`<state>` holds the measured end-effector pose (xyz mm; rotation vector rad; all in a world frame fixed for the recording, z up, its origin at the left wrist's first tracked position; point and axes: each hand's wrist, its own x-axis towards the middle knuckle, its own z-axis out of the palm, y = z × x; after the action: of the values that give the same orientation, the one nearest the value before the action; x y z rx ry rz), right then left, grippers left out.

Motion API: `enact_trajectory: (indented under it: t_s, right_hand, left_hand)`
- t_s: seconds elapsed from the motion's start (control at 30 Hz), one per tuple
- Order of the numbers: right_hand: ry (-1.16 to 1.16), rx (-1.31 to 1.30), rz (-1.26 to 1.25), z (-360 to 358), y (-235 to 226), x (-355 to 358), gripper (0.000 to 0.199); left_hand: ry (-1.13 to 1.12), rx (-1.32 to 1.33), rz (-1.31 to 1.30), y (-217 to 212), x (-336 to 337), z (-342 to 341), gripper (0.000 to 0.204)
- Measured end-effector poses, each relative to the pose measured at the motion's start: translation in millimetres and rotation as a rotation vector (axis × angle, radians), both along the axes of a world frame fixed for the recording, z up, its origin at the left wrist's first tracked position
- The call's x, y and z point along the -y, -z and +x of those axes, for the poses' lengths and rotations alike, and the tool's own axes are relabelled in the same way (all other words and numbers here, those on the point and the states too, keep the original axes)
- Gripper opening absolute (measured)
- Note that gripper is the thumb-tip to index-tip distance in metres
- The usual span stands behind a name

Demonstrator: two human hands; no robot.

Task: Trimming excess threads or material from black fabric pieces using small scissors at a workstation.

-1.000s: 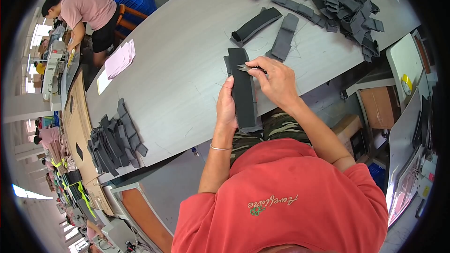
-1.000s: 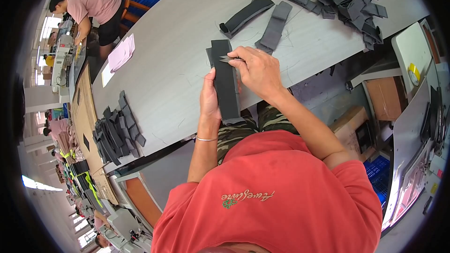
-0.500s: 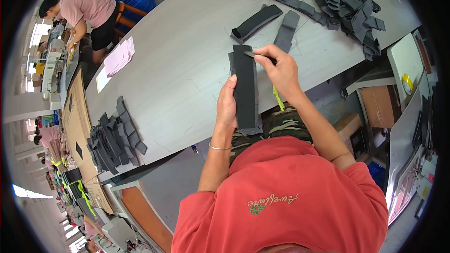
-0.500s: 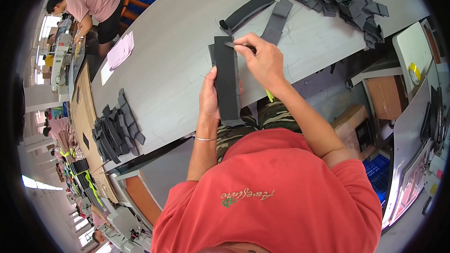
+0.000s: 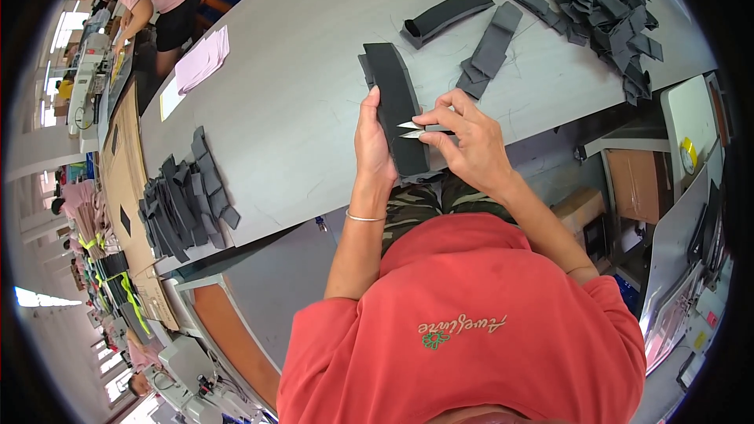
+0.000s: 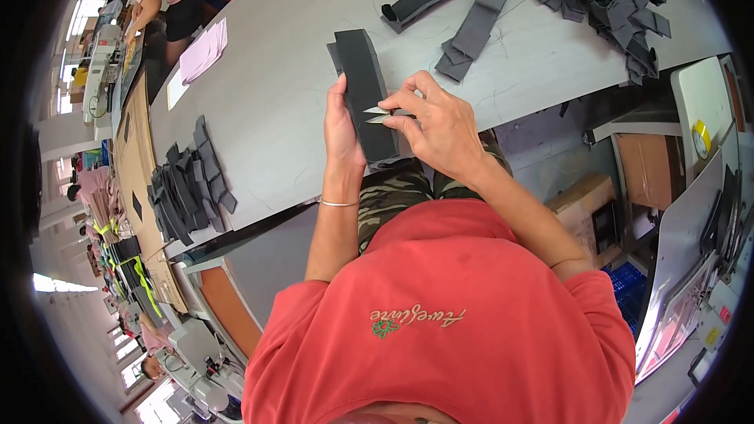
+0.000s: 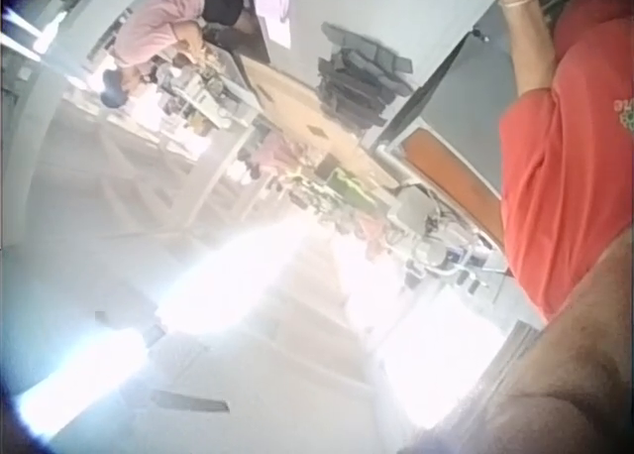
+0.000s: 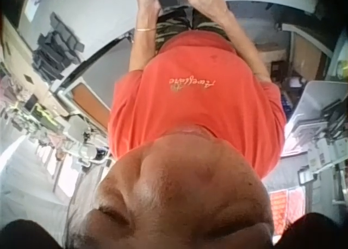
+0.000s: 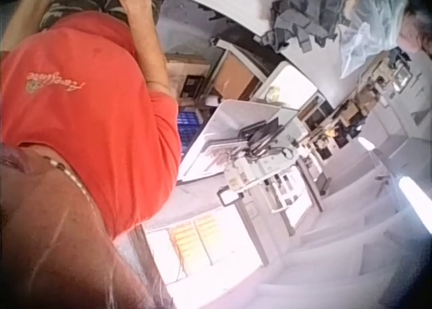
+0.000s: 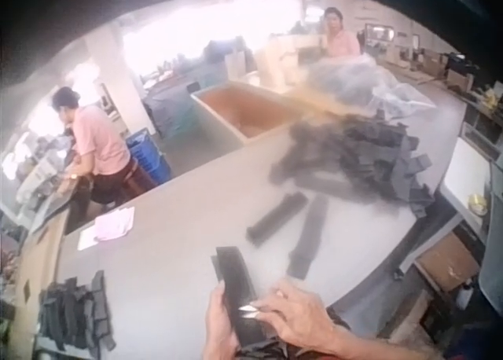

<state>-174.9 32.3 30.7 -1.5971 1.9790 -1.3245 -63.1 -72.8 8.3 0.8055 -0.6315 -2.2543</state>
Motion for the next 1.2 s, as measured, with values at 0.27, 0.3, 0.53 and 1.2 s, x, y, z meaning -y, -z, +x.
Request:
enact_trajectory:
  t_s: [0.27,0.3,0.53,1.2]
  right_hand:
    - [-0.004,-0.095,-0.078,6,4,3,0.013]
    - [0.006,-0.123,-0.101,6,6,4,0.013]
    - [0.106,0.013,-0.098,-2,9,6,0.013]
    - [0.095,-0.108,-0.096,-13,7,-6,0.018]
  left_hand:
    - [-0.025,0.025,0.012,-11,-7,-6,0.036]
    - [-0.037,0.029,0.018,-14,-8,-7,0.036]
    - [-0.083,0.048,-0.004,-2,-5,-3,0.038]
    - [-0.019,0.095,-0.085,-3,2,2,0.04]
